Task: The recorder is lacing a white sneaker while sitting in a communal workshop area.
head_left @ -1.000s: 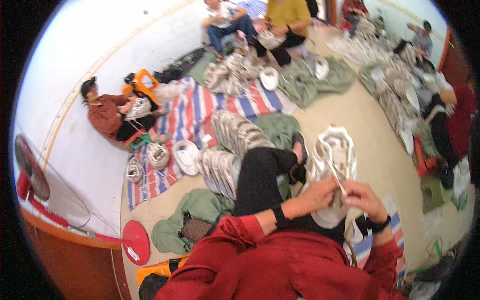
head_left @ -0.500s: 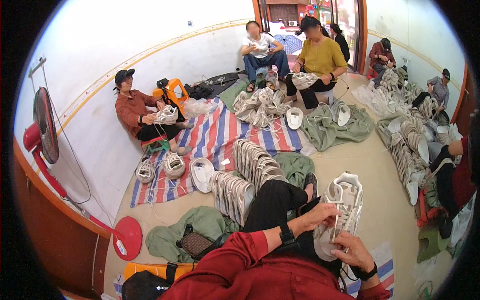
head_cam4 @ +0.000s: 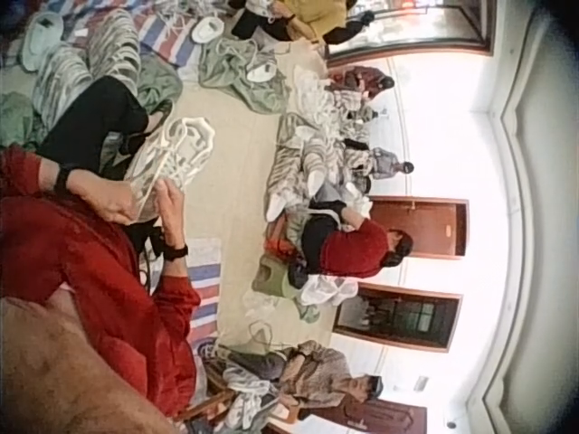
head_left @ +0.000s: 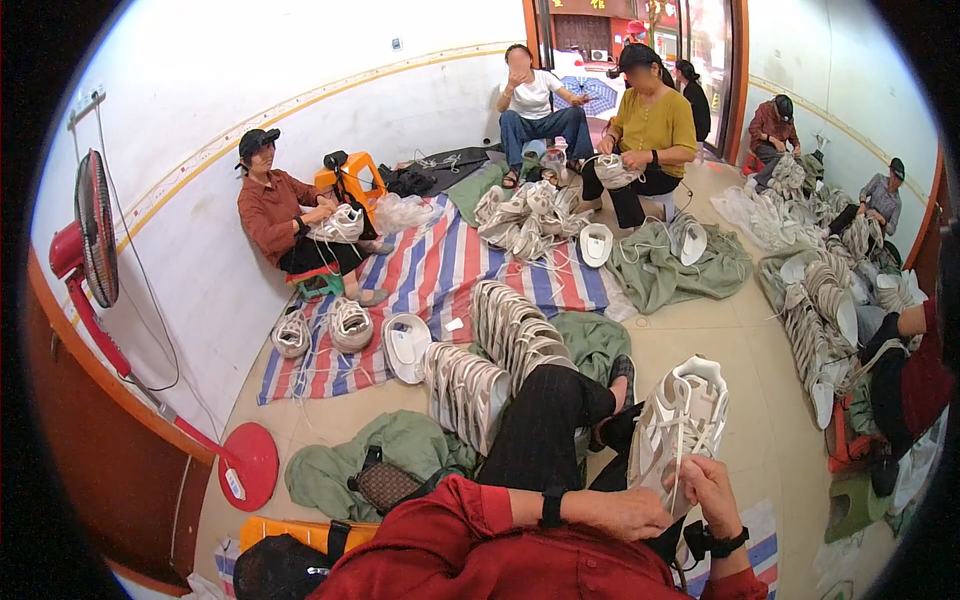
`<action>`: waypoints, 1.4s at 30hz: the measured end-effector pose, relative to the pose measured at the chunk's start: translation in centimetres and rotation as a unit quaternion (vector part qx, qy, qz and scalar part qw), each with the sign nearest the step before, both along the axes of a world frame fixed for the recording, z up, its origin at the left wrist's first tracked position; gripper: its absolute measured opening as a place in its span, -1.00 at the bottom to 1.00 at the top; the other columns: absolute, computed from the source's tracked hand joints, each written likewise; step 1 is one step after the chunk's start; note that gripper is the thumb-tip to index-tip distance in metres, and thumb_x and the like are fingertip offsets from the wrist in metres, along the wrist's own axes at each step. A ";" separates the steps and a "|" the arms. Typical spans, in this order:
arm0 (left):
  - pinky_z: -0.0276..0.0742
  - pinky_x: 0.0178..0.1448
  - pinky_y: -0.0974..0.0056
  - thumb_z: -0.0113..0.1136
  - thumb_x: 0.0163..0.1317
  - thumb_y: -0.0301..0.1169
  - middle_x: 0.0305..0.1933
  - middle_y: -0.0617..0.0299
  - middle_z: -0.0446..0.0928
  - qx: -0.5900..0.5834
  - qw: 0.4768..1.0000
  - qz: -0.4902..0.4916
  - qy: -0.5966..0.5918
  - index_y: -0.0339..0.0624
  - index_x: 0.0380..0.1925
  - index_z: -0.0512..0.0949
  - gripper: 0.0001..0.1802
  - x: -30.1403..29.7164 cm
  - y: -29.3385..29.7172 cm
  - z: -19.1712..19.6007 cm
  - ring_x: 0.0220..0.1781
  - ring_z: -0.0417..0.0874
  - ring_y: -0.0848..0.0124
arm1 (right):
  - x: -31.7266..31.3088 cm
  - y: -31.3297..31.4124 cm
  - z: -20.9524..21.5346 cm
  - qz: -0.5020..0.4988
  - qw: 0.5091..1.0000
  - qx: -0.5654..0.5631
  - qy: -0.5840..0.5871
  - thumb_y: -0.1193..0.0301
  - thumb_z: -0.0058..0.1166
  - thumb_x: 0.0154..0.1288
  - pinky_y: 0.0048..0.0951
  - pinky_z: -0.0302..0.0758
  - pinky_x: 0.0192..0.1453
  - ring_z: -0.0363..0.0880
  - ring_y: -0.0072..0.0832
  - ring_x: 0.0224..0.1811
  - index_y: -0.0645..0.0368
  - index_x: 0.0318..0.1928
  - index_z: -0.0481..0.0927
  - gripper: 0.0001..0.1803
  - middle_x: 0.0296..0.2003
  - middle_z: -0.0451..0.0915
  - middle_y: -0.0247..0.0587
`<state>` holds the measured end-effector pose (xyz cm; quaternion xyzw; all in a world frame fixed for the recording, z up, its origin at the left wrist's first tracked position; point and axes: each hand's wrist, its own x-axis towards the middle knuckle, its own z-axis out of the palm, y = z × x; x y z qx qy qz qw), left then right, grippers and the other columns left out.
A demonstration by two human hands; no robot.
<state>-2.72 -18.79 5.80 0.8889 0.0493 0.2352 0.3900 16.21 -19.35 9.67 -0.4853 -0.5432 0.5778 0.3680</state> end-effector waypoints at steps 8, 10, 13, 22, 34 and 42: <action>0.41 -0.32 -0.07 0.11 0.16 -0.39 -0.54 -0.14 0.49 0.024 0.996 -0.003 0.086 -0.32 -0.52 0.44 -0.80 -0.1 -0.4 0.9 -0.39 0.56 -0.15 | -0.4 0.1 -1.0 -0.001 0.998 -0.010 -0.062 0.46 0.01 0.31 -0.61 0.34 -0.40 0.46 -0.71 -0.49 0.26 -0.37 0.58 -0.85 -0.54 0.59 -0.41; 0.42 -0.31 -0.07 0.10 0.17 -0.37 -0.52 -0.13 0.51 0.015 0.994 0.009 0.108 -0.31 -0.49 0.45 -0.80 -0.4 -0.1 1.0 -0.36 0.56 -0.14 | 0.1 -0.1 -1.4 0.021 0.997 0.006 -0.075 0.46 0.01 0.31 -0.59 0.35 -0.44 0.45 -0.70 -0.51 0.27 -0.39 0.56 -0.84 -0.56 0.57 -0.40; 0.46 -0.28 0.09 0.09 0.19 -0.36 -0.48 -0.01 0.53 -0.048 0.996 -0.011 0.072 -0.25 -0.41 0.51 -0.84 -1.0 0.9 1.8 -0.36 0.59 0.03 | 0.6 -1.2 -0.1 0.134 0.971 0.095 -0.172 0.49 0.01 0.32 -0.55 0.39 -0.44 0.47 -0.68 -0.52 0.29 -0.40 0.53 -0.85 -0.59 0.55 -0.36; 0.49 -0.30 0.33 0.12 0.25 -0.40 -0.47 0.25 0.58 -0.313 0.939 -0.126 0.070 -0.26 -0.37 0.59 -0.84 -2.9 1.7 3.5 -0.44 0.58 0.48 | 1.1 -4.3 3.9 0.317 0.940 0.040 -0.118 0.51 0.05 0.30 -0.53 0.47 -0.33 0.53 -0.62 -0.47 0.27 -0.32 0.58 -0.91 -0.54 0.59 -0.31; 0.54 -0.13 0.18 0.08 0.12 -0.50 -0.33 0.06 0.56 -0.030 0.981 0.184 -0.052 -0.21 -0.24 0.52 -0.82 -1.4 4.5 -1.1 -0.26 0.63 0.15 | -0.9 -3.6 7.1 0.415 0.891 0.125 -0.138 0.30 -0.01 0.44 -0.36 0.53 -0.28 0.60 -0.36 -0.44 0.15 -0.17 0.60 -0.80 -0.44 0.62 -0.20; 0.59 -0.11 0.24 0.08 0.10 -0.63 0.03 0.00 0.51 0.010 0.947 0.310 -0.081 -0.21 -0.14 0.52 -0.71 -0.5 7.3 1.1 -0.08 0.64 0.11 | 9.9 14.1 13.6 -0.229 0.893 0.359 0.143 0.41 0.00 0.35 -0.42 0.50 -0.06 0.55 -0.49 -0.09 0.20 0.05 0.48 -0.71 -0.06 0.53 -0.28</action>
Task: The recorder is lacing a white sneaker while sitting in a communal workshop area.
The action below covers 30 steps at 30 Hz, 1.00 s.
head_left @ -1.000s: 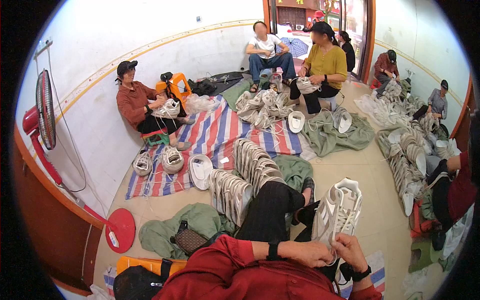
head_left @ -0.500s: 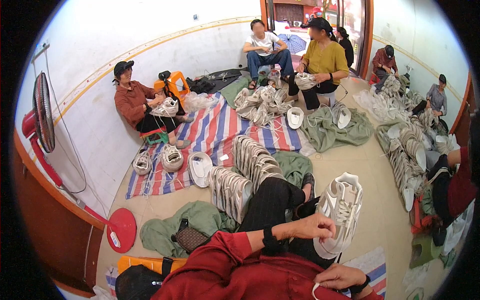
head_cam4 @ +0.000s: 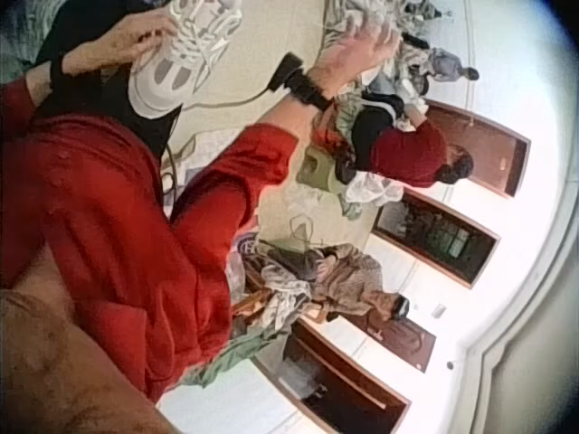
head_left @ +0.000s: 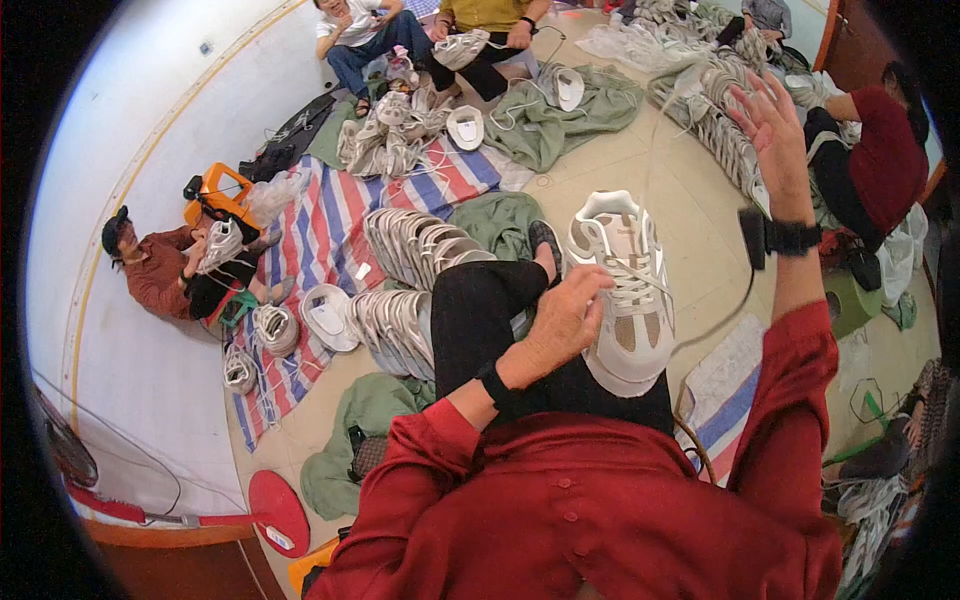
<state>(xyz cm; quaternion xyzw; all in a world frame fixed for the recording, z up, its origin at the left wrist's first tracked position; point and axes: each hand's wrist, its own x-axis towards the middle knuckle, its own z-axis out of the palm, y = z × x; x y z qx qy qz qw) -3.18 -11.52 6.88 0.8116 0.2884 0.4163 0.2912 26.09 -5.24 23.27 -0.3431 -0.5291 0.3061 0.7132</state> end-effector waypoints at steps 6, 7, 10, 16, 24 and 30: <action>0.59 -0.14 0.22 0.10 0.10 -0.64 -0.01 -0.01 0.50 0.042 0.998 0.037 0.036 -0.23 -0.14 0.52 -0.72 0.1 0.8 -0.1 -0.13 0.63 0.08 | -0.4 -2.3 -14.3 -0.028 0.963 -0.191 -0.188 0.48 0.00 0.32 -0.49 0.50 -0.17 0.57 -0.53 -0.20 0.16 -0.08 0.59 -0.80 -0.12 0.59 -0.34; 0.57 -0.13 0.19 0.10 0.09 -0.64 -0.03 -0.02 0.49 0.092 0.994 0.046 0.026 -0.25 -0.14 0.51 -0.72 0.0 1.0 -0.3 -0.14 0.62 0.05 | -2.5 -3.5 -15.8 -0.037 0.957 -0.162 -0.237 0.51 0.00 0.30 -0.49 0.50 -0.18 0.57 -0.54 -0.23 0.18 -0.13 0.60 -0.83 -0.17 0.60 -0.34; 0.55 -0.12 0.13 0.09 0.08 -0.65 -0.05 -0.02 0.48 0.097 0.994 0.036 0.033 -0.25 -0.14 0.50 -0.71 0.5 1.1 0.0 -0.15 0.60 0.03 | -6.0 -7.1 -16.7 -0.033 0.946 -0.125 -0.296 0.54 0.02 0.28 -0.48 0.50 -0.20 0.57 -0.53 -0.27 0.20 -0.17 0.61 -0.85 -0.24 0.60 -0.31; 0.52 -0.14 0.08 0.09 0.08 -0.63 -0.13 0.00 0.44 0.106 0.988 0.058 0.092 -0.24 -0.14 0.49 -0.70 2.1 2.8 0.2 -0.18 0.58 0.01 | -6.3 -8.1 -14.9 -0.029 0.899 -0.085 -0.428 0.57 0.04 0.23 -0.34 0.52 -0.19 0.58 -0.29 -0.25 0.19 -0.14 0.57 -0.82 -0.25 0.53 -0.19; 0.50 -0.16 0.02 0.08 0.07 -0.57 -0.14 -0.01 0.38 0.099 0.981 0.047 0.157 -0.21 -0.16 0.46 -0.73 1.9 4.6 0.9 -0.17 0.54 -0.02 | -7.4 -6.1 -13.2 -0.068 0.770 -0.044 -0.632 0.52 0.01 0.17 -0.14 0.51 -0.23 0.53 -0.12 -0.19 0.17 -0.22 0.41 -0.85 -0.28 0.41 -0.09; 0.34 -0.08 -0.05 0.08 0.00 -0.53 -0.16 -0.05 0.35 0.075 0.976 0.073 0.190 -0.19 -0.28 0.44 -0.78 2.7 3.7 -0.4 -0.15 0.41 -0.06 | -7.5 -6.5 -14.0 -0.075 0.725 0.002 -0.684 0.56 -0.01 0.09 -0.15 0.50 -0.25 0.52 -0.11 -0.23 0.21 -0.30 0.35 -0.85 -0.29 0.40 -0.06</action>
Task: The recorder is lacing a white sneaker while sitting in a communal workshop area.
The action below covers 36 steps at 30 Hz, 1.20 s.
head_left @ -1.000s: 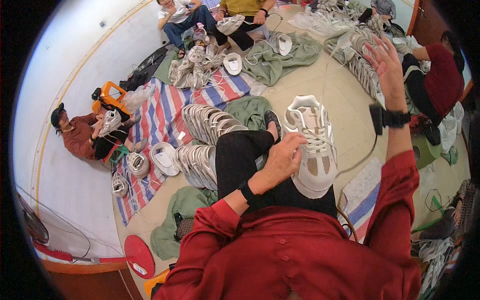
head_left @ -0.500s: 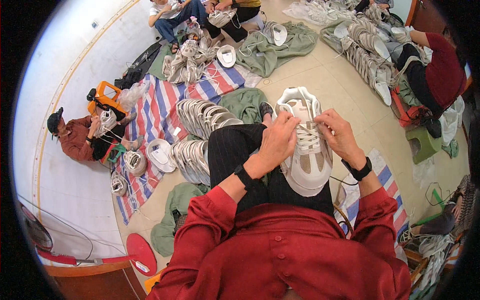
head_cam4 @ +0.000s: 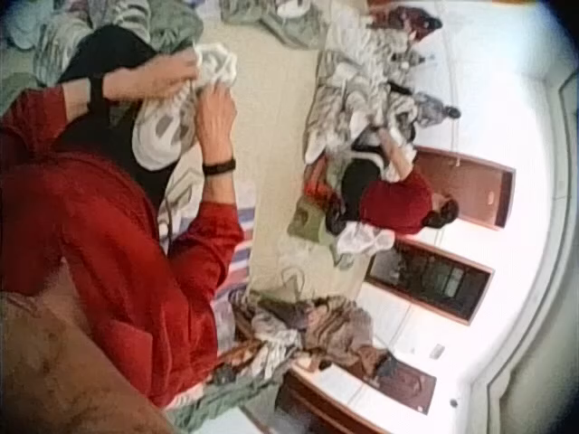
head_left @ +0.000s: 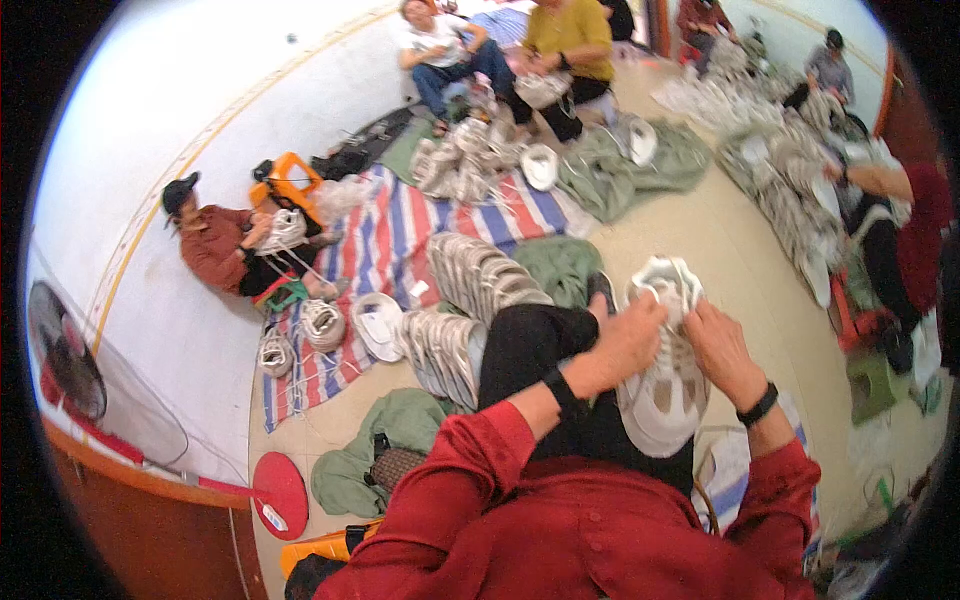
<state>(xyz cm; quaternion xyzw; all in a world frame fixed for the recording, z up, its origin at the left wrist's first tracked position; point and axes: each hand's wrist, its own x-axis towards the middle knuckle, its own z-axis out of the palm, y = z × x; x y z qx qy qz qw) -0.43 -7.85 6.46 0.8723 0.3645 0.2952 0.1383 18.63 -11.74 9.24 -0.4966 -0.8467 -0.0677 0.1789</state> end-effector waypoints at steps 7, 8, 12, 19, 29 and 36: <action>0.49 -0.11 -0.03 0.08 0.01 -0.59 -0.15 -0.14 0.30 0.014 0.999 -0.030 0.015 -0.34 -0.26 0.37 -0.76 -0.4 -1.0 1.2 -0.13 0.49 -0.09 | -0.8 -1.2 1.3 0.029 0.998 0.008 -0.053 0.57 0.02 0.07 -0.20 0.51 -0.28 0.53 -0.17 -0.26 0.21 -0.33 0.36 -0.85 -0.30 0.38 -0.07; 0.49 -0.11 -0.03 0.08 0.01 -0.59 -0.15 -0.14 0.30 0.017 0.999 -0.026 0.012 -0.34 -0.26 0.37 -0.76 -0.4 -1.0 1.2 -0.13 0.49 -0.09 | -0.8 -1.2 1.4 0.032 0.998 0.011 -0.056 0.57 0.02 0.07 -0.20 0.51 -0.28 0.53 -0.17 -0.26 0.21 -0.33 0.36 -0.85 -0.30 0.38 -0.07; 0.30 -0.07 -0.12 0.11 0.01 -0.55 -0.16 -0.05 0.31 0.044 0.999 -0.014 -0.005 -0.25 -0.20 0.39 -0.71 -0.2 -0.1 -0.5 -0.10 0.48 0.00 | -1.0 -0.4 1.1 0.032 0.996 0.004 -0.082 0.57 0.01 0.09 -0.25 0.54 -0.34 0.56 -0.19 -0.32 0.21 -0.33 0.38 -0.88 -0.31 0.38 -0.08; 0.50 -0.12 -0.06 0.09 -0.01 -0.58 -0.13 -0.15 0.28 0.050 0.998 -0.035 -0.029 -0.34 -0.19 0.34 -0.68 0.0 0.0 -0.3 -0.12 0.47 -0.11 | -0.1 -0.1 1.0 0.053 0.995 0.004 -0.082 0.52 0.01 0.15 -0.23 0.55 -0.36 0.56 -0.20 -0.40 0.19 -0.31 0.39 -0.90 -0.33 0.39 -0.08; 0.50 -0.12 -0.07 0.09 -0.04 -0.61 -0.12 -0.14 0.28 0.029 0.999 -0.037 -0.027 -0.34 -0.23 0.36 -0.70 0.4 0.3 -0.7 -0.11 0.47 -0.10 | -0.3 0.1 1.4 0.062 0.992 -0.011 -0.109 0.53 0.02 0.16 -0.21 0.53 -0.38 0.58 -0.19 -0.41 0.17 -0.22 0.40 -0.83 -0.31 0.42 -0.11; 0.48 -0.08 -0.03 0.07 -0.03 -0.60 -0.13 -0.12 0.30 0.006 0.999 -0.035 -0.022 -0.35 -0.23 0.37 -0.71 0.5 0.3 -0.9 -0.10 0.48 -0.07 | -0.9 -0.2 2.2 0.059 0.995 -0.065 -0.057 0.58 0.03 0.11 -0.14 0.53 -0.37 0.58 -0.12 -0.41 0.18 -0.11 0.39 -0.71 -0.31 0.42 -0.04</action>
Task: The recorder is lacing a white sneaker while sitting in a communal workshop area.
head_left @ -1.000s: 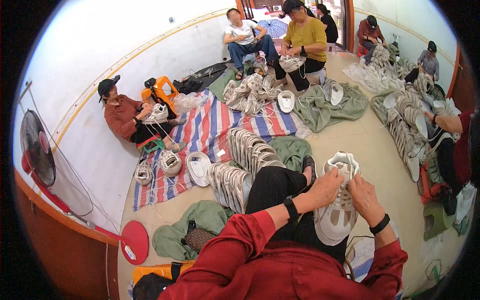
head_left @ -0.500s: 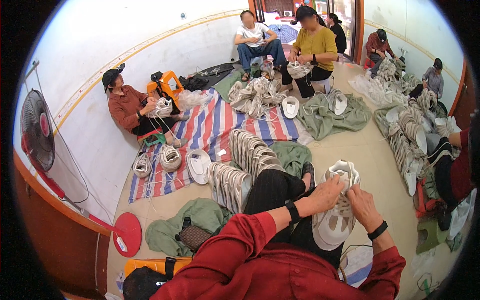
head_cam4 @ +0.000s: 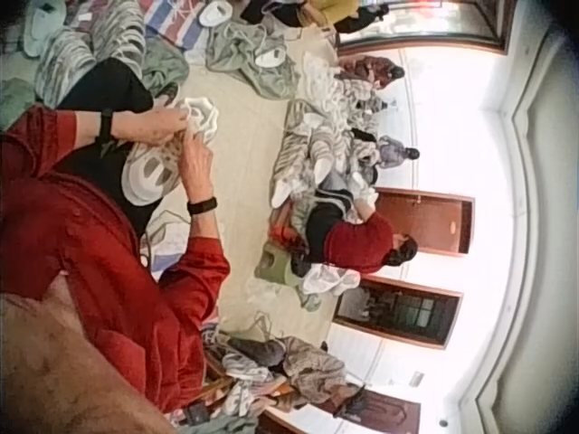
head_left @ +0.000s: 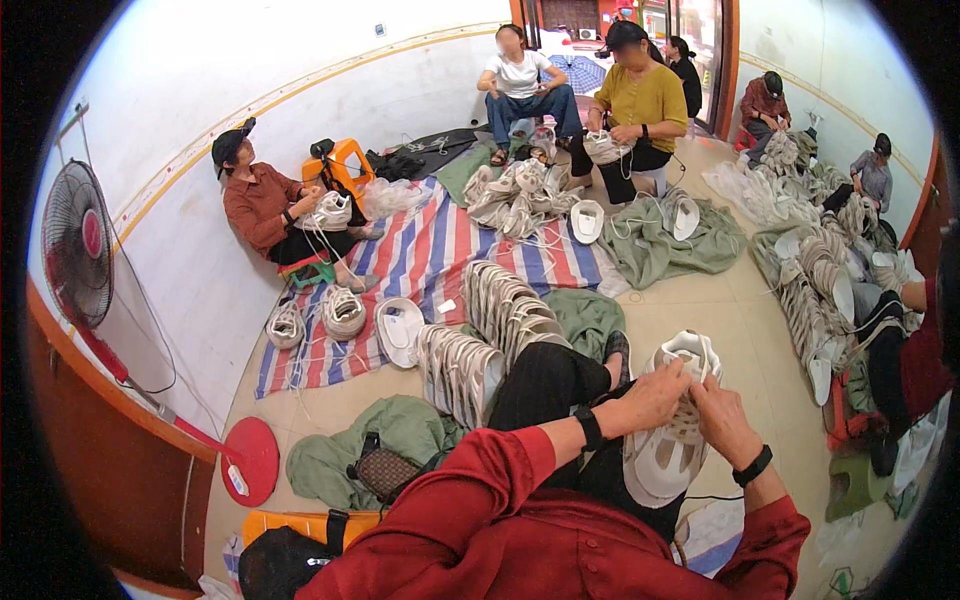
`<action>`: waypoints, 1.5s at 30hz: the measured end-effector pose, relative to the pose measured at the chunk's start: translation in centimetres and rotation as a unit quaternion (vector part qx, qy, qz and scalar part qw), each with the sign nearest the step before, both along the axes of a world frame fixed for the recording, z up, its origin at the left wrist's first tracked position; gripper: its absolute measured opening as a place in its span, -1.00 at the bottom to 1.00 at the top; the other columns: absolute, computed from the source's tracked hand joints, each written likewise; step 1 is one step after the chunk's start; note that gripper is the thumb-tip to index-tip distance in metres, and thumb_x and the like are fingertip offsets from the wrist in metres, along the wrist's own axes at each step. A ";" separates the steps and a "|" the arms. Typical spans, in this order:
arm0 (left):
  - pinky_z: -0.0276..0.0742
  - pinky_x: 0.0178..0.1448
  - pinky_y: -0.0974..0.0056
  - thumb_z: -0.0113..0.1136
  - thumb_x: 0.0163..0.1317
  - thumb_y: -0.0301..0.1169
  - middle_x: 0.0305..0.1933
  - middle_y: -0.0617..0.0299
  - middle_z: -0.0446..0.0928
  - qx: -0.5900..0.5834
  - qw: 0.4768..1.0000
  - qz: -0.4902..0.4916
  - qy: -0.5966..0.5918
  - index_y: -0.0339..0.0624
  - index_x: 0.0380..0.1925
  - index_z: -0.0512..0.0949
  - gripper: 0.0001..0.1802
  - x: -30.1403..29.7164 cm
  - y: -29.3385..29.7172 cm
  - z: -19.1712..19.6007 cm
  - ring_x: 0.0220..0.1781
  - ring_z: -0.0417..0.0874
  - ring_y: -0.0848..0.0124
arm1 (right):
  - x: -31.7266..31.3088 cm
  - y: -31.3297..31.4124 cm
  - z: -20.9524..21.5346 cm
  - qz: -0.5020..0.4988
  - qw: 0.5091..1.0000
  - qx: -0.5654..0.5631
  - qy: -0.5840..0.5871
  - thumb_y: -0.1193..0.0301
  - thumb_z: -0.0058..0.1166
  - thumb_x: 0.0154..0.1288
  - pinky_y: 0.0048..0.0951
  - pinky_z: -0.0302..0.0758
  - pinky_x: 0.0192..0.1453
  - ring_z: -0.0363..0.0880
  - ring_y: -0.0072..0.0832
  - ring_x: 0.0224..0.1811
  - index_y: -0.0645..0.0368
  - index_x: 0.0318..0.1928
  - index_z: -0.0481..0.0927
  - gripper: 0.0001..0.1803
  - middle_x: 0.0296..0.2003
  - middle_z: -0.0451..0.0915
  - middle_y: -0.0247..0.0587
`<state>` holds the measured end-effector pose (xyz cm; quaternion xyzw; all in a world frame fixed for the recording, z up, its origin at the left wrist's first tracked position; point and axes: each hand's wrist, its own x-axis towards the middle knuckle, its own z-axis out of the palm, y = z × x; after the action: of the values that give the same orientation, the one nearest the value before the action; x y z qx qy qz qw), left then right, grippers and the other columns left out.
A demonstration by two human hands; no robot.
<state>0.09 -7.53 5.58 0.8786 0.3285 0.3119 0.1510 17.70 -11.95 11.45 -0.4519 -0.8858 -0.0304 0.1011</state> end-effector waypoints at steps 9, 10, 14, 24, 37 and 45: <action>0.47 -0.09 -0.02 0.07 -0.01 -0.60 -0.17 -0.12 0.30 0.040 0.999 0.009 -0.020 -0.33 -0.21 0.34 -0.70 0.0 -0.5 0.2 -0.10 0.47 -0.07 | 0.2 -0.4 -1.5 -0.041 0.996 0.062 0.039 0.56 0.05 0.10 -0.15 0.52 -0.32 0.55 -0.13 -0.29 0.18 -0.24 0.41 -0.82 -0.32 0.42 -0.08; 0.47 -0.09 -0.02 0.07 0.00 -0.60 -0.17 -0.12 0.30 0.031 0.999 0.013 -0.018 -0.33 -0.22 0.34 -0.71 0.0 -0.5 0.2 -0.10 0.47 -0.07 | 0.2 -0.4 -1.6 -0.042 0.995 0.077 0.052 0.54 0.06 0.11 -0.16 0.52 -0.30 0.53 -0.15 -0.26 0.18 -0.28 0.42 -0.85 -0.33 0.42 -0.10; 0.46 -0.11 -0.02 0.07 0.01 -0.60 -0.17 -0.12 0.29 0.037 0.999 0.010 -0.032 -0.33 -0.25 0.33 -0.74 -0.2 -0.7 0.1 -0.11 0.47 -0.07 | 0.3 -0.6 -1.3 -0.069 0.992 0.085 0.062 0.51 0.08 0.16 -0.16 0.49 -0.31 0.52 -0.12 -0.30 0.18 -0.33 0.42 -0.89 -0.33 0.41 -0.08; 0.46 -0.10 -0.01 0.08 -0.01 -0.60 -0.18 -0.12 0.28 0.026 0.999 0.010 -0.018 -0.35 -0.27 0.32 -0.74 0.0 -0.5 0.2 -0.11 0.46 -0.06 | 0.2 -0.1 -1.3 -0.043 0.996 0.072 0.029 0.54 0.05 0.10 -0.17 0.49 -0.30 0.52 -0.18 -0.26 0.19 -0.32 0.40 -0.87 -0.34 0.41 -0.11; 0.46 -0.09 -0.03 0.07 0.00 -0.60 -0.16 -0.15 0.28 0.028 0.999 0.011 -0.009 -0.34 -0.23 0.34 -0.72 -0.1 -0.8 0.1 -0.11 0.45 -0.08 | 1.3 0.2 -1.4 -0.040 0.994 0.012 0.100 0.50 0.12 0.16 -0.11 0.48 -0.29 0.51 -0.05 -0.32 0.21 -0.30 0.40 -0.84 -0.31 0.40 -0.06; 0.46 -0.09 -0.03 0.06 0.00 -0.60 -0.16 -0.15 0.28 0.035 0.999 0.018 -0.013 -0.34 -0.23 0.34 -0.73 0.1 -0.8 0.1 -0.11 0.45 -0.09 | 0.5 -0.6 -0.8 0.010 0.998 0.056 -0.033 0.57 0.07 0.06 -0.22 0.50 -0.32 0.53 -0.19 -0.29 0.19 -0.32 0.36 -0.82 -0.32 0.38 -0.10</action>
<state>0.15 -8.32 5.70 0.8732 0.3316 0.3370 0.1184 18.24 -12.57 10.62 -0.4356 -0.8899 -0.0937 0.0974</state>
